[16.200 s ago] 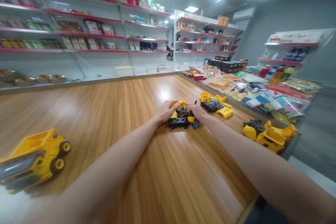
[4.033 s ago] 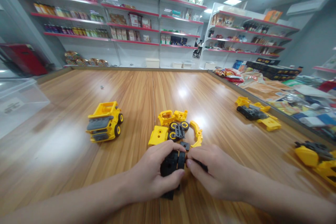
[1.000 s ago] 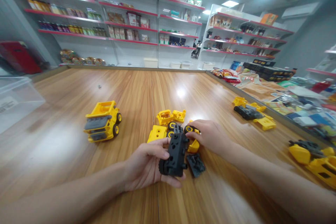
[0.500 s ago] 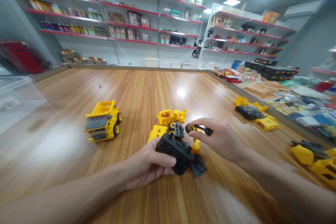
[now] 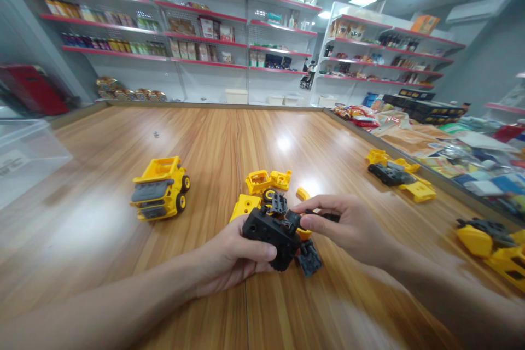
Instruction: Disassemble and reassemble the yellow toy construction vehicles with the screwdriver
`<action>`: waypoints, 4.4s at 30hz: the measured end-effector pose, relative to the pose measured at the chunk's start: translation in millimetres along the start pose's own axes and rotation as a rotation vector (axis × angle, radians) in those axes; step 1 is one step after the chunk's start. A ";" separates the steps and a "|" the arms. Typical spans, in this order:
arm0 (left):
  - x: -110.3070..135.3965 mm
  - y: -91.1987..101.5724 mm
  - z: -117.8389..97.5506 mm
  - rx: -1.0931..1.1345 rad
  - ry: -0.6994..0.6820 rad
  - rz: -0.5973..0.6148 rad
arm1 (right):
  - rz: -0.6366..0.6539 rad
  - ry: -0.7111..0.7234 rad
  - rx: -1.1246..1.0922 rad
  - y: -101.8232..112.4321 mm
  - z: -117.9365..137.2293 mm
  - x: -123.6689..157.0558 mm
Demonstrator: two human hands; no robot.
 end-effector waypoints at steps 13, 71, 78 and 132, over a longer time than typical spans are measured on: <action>-0.5 -0.1 1.4 -0.001 -0.021 -0.006 | 0.012 0.079 0.055 -3.9 2.4 2.6; 0.5 1.9 1.5 -0.293 -0.268 -0.076 | 0.162 0.550 0.615 -14.4 15.0 17.6; 0.8 4.6 1.8 -0.357 -0.273 -0.109 | 0.178 0.533 0.565 -20.6 13.1 18.7; 7.0 -0.7 -3.5 -0.707 -0.148 -0.159 | 0.173 0.411 0.608 -24.4 14.7 20.6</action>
Point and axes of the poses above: each hand's wrist, its own x-axis away from the middle knuckle, its own y-axis out of the back of the hand, z = x × y, the point moved 3 cm from there along -x, towards the middle knuckle, and after that the axes turned 8 degrees about -y, right-handed, at the moved point
